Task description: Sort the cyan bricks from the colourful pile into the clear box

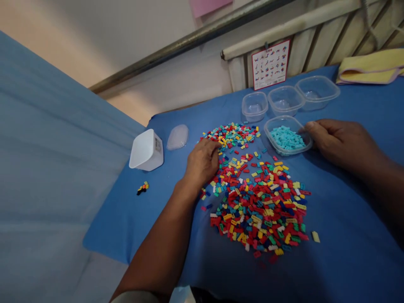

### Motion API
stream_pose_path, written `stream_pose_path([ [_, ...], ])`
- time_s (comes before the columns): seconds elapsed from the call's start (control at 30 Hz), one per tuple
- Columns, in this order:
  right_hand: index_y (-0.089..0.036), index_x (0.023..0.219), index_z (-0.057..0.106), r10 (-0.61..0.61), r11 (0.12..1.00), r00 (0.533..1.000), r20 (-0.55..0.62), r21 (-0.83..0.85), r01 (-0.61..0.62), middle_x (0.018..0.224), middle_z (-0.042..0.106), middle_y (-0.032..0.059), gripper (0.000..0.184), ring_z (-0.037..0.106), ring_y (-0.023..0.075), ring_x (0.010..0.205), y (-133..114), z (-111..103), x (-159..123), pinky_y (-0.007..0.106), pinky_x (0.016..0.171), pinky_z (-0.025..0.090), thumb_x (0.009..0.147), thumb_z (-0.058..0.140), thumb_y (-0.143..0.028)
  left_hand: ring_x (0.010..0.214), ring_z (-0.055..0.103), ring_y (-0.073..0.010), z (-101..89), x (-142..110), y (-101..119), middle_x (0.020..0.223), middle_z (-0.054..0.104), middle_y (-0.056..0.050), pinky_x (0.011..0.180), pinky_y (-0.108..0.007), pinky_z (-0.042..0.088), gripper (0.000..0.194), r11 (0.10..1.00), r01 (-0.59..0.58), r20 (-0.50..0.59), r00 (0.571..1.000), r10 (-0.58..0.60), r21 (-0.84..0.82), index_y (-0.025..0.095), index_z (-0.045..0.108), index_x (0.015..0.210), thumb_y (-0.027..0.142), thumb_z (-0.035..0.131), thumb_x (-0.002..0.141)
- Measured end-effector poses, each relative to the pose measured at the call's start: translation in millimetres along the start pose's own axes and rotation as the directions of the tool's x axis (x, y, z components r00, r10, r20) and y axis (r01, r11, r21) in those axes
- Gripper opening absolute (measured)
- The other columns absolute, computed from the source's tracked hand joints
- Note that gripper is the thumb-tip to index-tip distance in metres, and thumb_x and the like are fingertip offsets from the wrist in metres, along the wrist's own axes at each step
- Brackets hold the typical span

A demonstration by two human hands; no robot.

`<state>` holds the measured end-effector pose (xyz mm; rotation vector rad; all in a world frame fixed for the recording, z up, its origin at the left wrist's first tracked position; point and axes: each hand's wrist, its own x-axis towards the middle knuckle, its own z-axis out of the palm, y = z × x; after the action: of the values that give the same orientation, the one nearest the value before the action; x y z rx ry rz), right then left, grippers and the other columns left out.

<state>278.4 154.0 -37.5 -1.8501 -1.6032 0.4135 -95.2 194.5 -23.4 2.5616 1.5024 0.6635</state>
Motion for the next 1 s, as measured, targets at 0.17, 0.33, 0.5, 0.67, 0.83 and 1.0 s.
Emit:
stream_pose_path([
  [0.17, -0.021, 0.096, 0.083, 0.109, 0.994, 0.993, 0.051, 0.015, -0.11, 0.077, 0.076, 0.0066, 0.049, 0.069, 0.0278, 0.079, -7.9, -3.5, -1.3, 0.038, 0.072, 0.046, 0.096, 0.051, -0.059, 0.12, 0.068, -0.0306, -1.2, -0.7, 6.9, 0.117, 0.074, -0.013, 0.109, -0.047, 0.057, 0.028, 0.992, 0.062, 0.144, 0.987, -0.077, 0.107, 0.018, 0.079, 0.122, 0.029, 0.057, 0.109],
  [0.33, -0.023, 0.09, 0.08, 0.108, 0.994, 0.993, 0.046, -0.002, -0.108, 0.088, 0.081, 0.0084, 0.048, 0.073, 0.0295, 0.086, -6.2, -2.3, -1.5, 0.038, 0.074, 0.046, 0.096, 0.051, -0.061, 0.116, 0.068, -0.0312, -6.0, 0.2, 5.3, 0.113, 0.073, -0.013, 0.106, -0.049, 0.058, 0.027, 0.989, 0.097, 0.171, 0.979, -0.115, 0.112, 0.017, 0.079, 0.115, 0.02, 0.054, 0.104],
  [0.5, -0.025, 0.087, 0.08, 0.132, 0.991, 0.991, 0.037, 0.002, -0.132, 0.089, 0.082, 0.0088, 0.045, 0.075, 0.0325, 0.089, -6.5, -1.9, -0.2, 0.041, 0.077, 0.049, 0.092, 0.053, -0.06, 0.107, 0.069, -0.0298, -9.0, 0.5, 4.6, 0.107, 0.073, -0.011, 0.097, -0.049, 0.058, 0.02, 0.986, 0.138, 0.158, 0.976, -0.152, 0.094, 0.02, 0.075, 0.097, 0.013, 0.057, 0.095],
  [0.67, -0.026, 0.084, 0.079, 0.128, 0.992, 0.991, 0.033, 0.003, -0.129, 0.088, 0.081, 0.0079, 0.045, 0.074, 0.0318, 0.087, -5.5, -3.0, -0.8, 0.04, 0.074, 0.049, 0.092, 0.052, -0.061, 0.11, 0.069, -0.0273, -6.3, -2.6, 9.0, 0.111, 0.074, -0.009, 0.101, -0.047, 0.058, 0.024, 0.998, 0.063, 0.1, 0.993, -0.06, -0.027, 0.02, 0.073, 0.105, 0.01, 0.056, 0.092],
  [0.83, -0.025, 0.081, 0.076, 0.127, 0.992, 0.991, 0.048, 0.016, -0.128, 0.082, 0.08, 0.0073, 0.046, 0.073, 0.0304, 0.082, -5.9, -3.4, -0.2, 0.04, 0.073, 0.048, 0.093, 0.052, -0.062, 0.122, 0.068, -0.0265, -1.3, -5.8, 6.6, 0.126, 0.075, -0.011, 0.115, -0.048, 0.056, 0.031, 0.997, -0.033, 0.104, 0.994, 0.041, -0.074, 0.017, 0.074, 0.124, 0.014, 0.056, 0.098],
  [1.0, -0.025, 0.072, 0.069, 0.109, 0.994, 0.993, 0.041, 0.006, -0.11, 0.081, 0.079, 0.0078, 0.046, 0.072, 0.0295, 0.08, -5.6, -2.7, 0.5, 0.039, 0.07, 0.047, 0.094, 0.051, -0.061, 0.122, 0.069, -0.0245, -3.1, -5.3, 2.0, 0.125, 0.076, -0.01, 0.112, -0.047, 0.058, 0.03, 0.987, -0.109, 0.156, 0.98, 0.127, -0.118, 0.019, 0.077, 0.124, 0.014, 0.054, 0.105],
])
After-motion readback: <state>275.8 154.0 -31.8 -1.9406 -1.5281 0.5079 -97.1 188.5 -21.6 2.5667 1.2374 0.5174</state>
